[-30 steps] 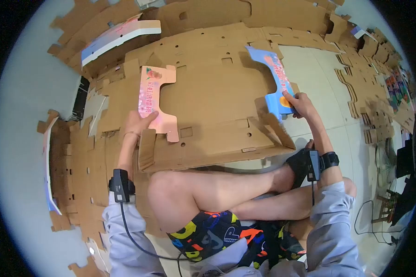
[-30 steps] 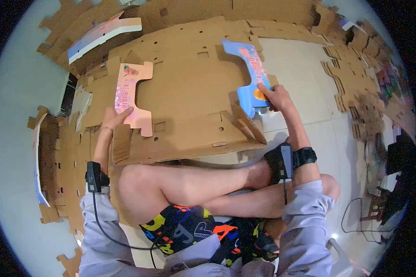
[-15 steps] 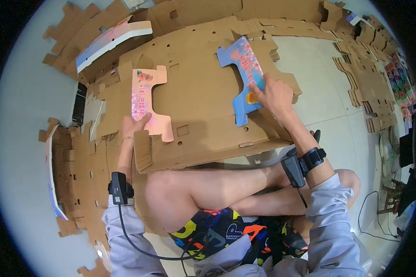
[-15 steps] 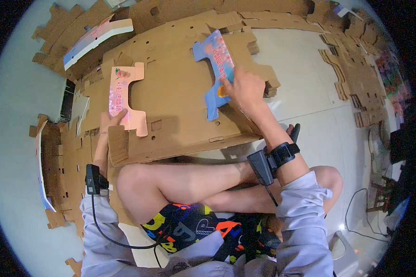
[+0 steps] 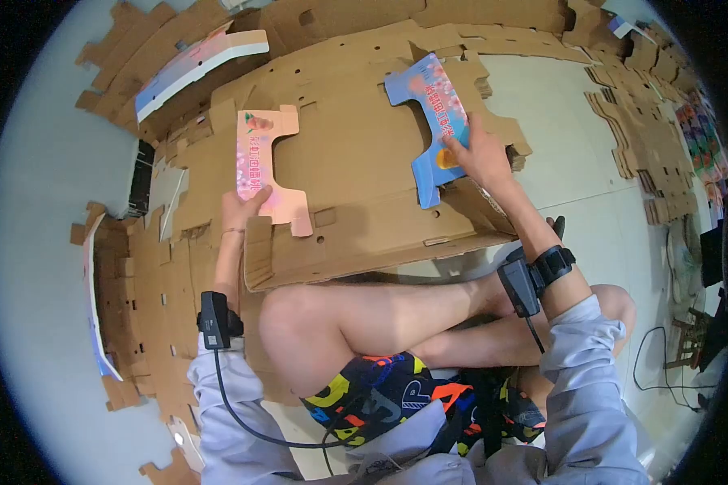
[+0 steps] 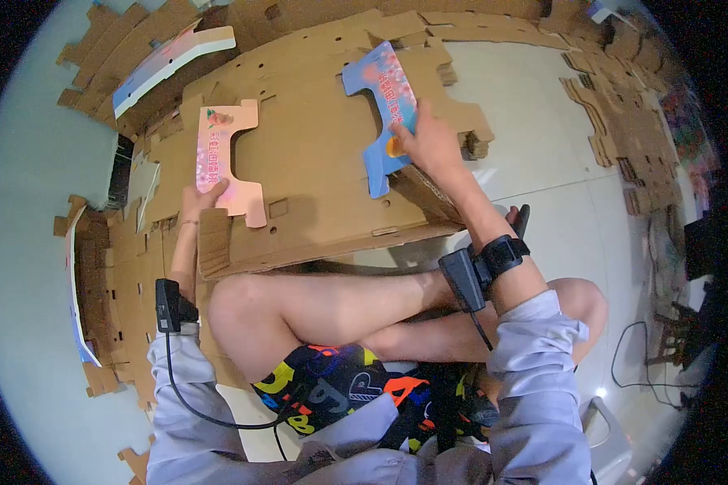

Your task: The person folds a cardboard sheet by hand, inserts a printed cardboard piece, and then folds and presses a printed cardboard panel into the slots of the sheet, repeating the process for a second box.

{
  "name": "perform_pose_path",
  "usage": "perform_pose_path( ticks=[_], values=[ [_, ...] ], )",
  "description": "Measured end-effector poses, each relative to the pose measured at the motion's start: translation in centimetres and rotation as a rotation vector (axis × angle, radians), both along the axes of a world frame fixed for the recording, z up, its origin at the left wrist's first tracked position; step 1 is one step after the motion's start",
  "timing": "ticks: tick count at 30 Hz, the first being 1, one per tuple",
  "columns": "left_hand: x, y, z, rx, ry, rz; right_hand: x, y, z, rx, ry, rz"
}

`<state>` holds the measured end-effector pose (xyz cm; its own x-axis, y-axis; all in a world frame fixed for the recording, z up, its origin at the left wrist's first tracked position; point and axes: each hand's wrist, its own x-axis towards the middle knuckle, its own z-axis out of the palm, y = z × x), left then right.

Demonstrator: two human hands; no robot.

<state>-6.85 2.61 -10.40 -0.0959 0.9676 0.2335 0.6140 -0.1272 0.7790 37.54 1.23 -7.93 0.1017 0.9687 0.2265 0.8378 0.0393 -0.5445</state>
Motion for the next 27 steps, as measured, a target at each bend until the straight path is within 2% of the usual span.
perform_pose_path(
  ticks=[4, 7, 8, 10, 11, 12, 14, 15, 16, 17, 19, 20, 21, 22, 24, 26, 27],
  values=[
    [-1.0, -0.3, 0.1, -0.138, -0.131, -0.02, -0.1, -0.2, 0.7, -0.085, 0.055, -0.029],
    [-0.7, -0.8, 1.3, -0.224, -0.194, 0.031, 0.3, -0.3, -0.3, 0.098, 0.083, -0.019],
    [-0.3, -1.2, 1.4, -0.219, -0.226, 0.072, 0.5, -0.4, -0.2, 0.083, 0.131, -0.026],
    [0.7, -1.8, 3.3, -0.351, -0.246, 0.155, 0.7, -0.6, 0.0, 0.073, 0.222, -0.03],
    [1.2, -2.2, 4.9, -0.487, -0.232, 0.196, 1.1, 0.1, -1.2, 0.052, 0.183, -0.104],
    [-1.2, -1.0, 0.9, -0.276, -0.131, 0.17, 1.2, -0.1, -0.2, -0.095, 0.247, -0.102],
    [-2.9, 0.3, -1.9, 0.006, -0.004, 0.102, 1.3, -0.2, 1.5, -0.299, 0.317, -0.075],
    [-1.2, -0.9, -0.2, 0.076, 0.021, 0.061, 1.6, 0.1, 1.0, -0.262, 0.333, -0.094],
    [-0.7, -1.6, 1.1, 0.055, -0.08, 0.047, 2.5, 0.9, -0.2, -0.226, 0.345, -0.107],
    [-0.2, -2.4, 2.5, 0.036, -0.182, 0.036, 3.3, 1.0, 0.9, -0.191, 0.358, -0.119],
    [-1.5, -2.9, 4.8, -0.204, -0.607, 0.018, 6.3, -0.1, 4.3, -0.245, 0.944, -0.019],
    [-0.5, -4.5, 8.5, -0.144, -0.584, 0.08, 7.6, -0.5, 5.8, -0.175, 1.032, -0.04],
    [-1.9, -4.7, 10.0, -0.069, -0.482, 0.038, 8.9, -0.9, 6.9, -0.118, 1.126, -0.059],
    [-3.6, -5.4, 10.4, -0.014, -0.382, -0.001, 10.3, -1.6, 8.3, -0.041, 1.228, 0.028],
    [-10.6, -5.5, 6.2, 0.065, -1.292, -0.297, 12.7, -4.0, 11.9, 0.088, 1.326, 0.128],
    [-1.7, -11.7, 18.2, 0.296, -1.35, -0.114, 14.0, -5.6, 15.5, 0.231, 1.375, 0.18],
    [-2.7, -11.6, 17.0, 0.295, -1.35, -0.131, 14.4, -6.0, 16.8, 0.325, 1.414, 0.221]
  ],
)
